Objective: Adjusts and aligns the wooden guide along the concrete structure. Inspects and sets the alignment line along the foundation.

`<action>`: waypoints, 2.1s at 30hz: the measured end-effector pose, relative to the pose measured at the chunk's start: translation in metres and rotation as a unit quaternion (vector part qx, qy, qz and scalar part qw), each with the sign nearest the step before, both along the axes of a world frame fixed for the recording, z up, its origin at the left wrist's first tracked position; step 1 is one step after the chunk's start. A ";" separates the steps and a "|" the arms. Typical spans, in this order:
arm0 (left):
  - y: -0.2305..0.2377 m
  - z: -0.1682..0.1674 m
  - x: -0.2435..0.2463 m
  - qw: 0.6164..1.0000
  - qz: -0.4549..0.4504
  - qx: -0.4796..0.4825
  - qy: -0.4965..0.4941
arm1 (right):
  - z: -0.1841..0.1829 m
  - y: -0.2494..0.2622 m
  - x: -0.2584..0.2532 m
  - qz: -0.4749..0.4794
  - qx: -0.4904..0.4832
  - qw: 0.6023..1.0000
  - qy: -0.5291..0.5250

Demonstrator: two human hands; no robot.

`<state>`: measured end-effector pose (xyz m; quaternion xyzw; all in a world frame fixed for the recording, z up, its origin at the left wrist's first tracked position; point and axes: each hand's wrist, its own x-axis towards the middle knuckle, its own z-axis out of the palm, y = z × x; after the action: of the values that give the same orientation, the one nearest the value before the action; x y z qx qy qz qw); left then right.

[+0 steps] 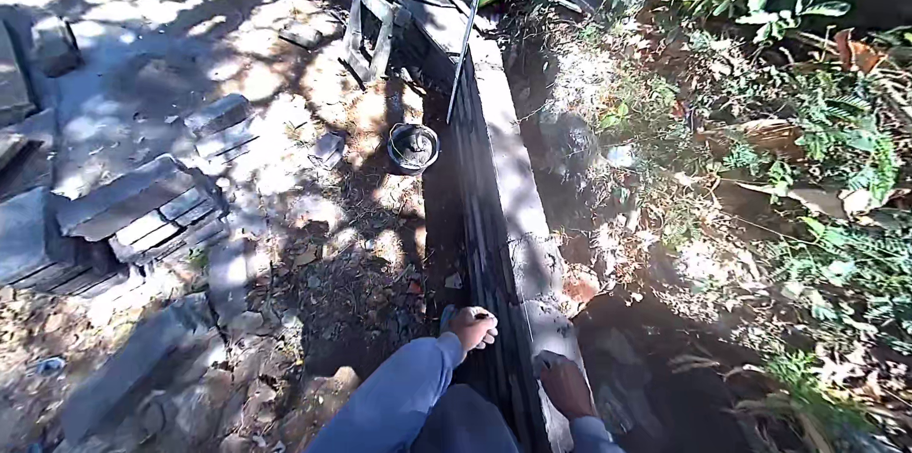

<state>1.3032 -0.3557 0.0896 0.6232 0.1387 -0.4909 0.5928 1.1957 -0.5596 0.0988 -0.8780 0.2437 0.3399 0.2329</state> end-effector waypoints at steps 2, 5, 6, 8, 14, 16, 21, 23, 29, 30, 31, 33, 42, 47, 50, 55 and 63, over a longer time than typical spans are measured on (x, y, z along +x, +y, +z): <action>-0.022 -0.009 0.030 1.000 -0.005 -0.004 -0.003 | -0.002 -0.002 0.021 0.008 -0.004 1.000 0.008; -0.051 -0.015 0.072 1.000 0.003 0.005 0.018 | 0.003 -0.007 0.048 0.014 0.005 0.999 0.029; -0.058 -0.014 0.084 0.999 0.007 0.009 0.030 | 0.009 -0.007 0.056 0.019 0.017 0.999 0.041; -0.075 -0.011 0.110 0.999 0.013 0.008 0.038 | 0.015 -0.012 0.074 0.040 0.037 0.997 0.046; -0.104 -0.018 0.181 0.999 0.019 0.035 0.028 | -0.003 -0.016 0.107 0.073 0.090 0.992 0.048; -0.106 -0.022 0.204 0.998 0.022 0.049 0.027 | -0.005 -0.014 0.119 0.051 0.099 0.993 0.041; -0.103 -0.034 0.254 0.998 -0.005 0.054 0.024 | -0.010 -0.019 0.173 -0.005 0.081 0.996 0.025; -0.099 -0.039 0.272 0.999 -0.016 0.041 0.021 | -0.006 -0.017 0.209 -0.015 0.061 0.997 0.044; -0.084 -0.026 0.350 0.995 -0.071 -0.011 0.074 | 0.003 0.013 0.320 -0.044 -0.008 0.999 0.012; -0.082 -0.025 0.366 0.993 -0.072 -0.020 0.086 | 0.008 0.019 0.340 -0.045 -0.018 0.998 0.030; -0.079 -0.022 0.382 0.992 -0.071 -0.028 0.097 | 0.011 0.023 0.358 -0.046 -0.026 0.997 0.050; -0.074 -0.018 0.416 0.989 -0.095 -0.029 0.109 | 0.015 0.029 0.388 -0.055 -0.048 0.995 0.074; -0.007 0.024 0.571 0.982 -0.186 0.025 0.015 | 0.012 0.038 0.489 -0.110 -0.086 0.987 0.079; 0.063 0.017 0.652 0.983 -0.162 0.072 -0.047 | -0.001 0.028 0.549 -0.152 -0.076 0.983 0.071; 0.106 0.004 0.702 0.949 -0.247 0.138 -0.140 | -0.004 0.026 0.592 -0.167 -0.062 0.981 0.075; 0.179 -0.005 0.763 0.823 -0.462 0.271 -0.191 | -0.015 0.017 0.673 -0.187 -0.038 0.979 0.077; 0.218 0.042 0.813 0.715 -0.590 0.287 -0.240 | -0.019 0.006 0.788 -0.196 -0.020 0.976 0.094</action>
<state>2.1159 -0.1373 0.1320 0.8159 -0.2699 -0.5112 -0.0110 1.9840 -0.5541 0.0796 -0.7817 0.4383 0.3638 0.2538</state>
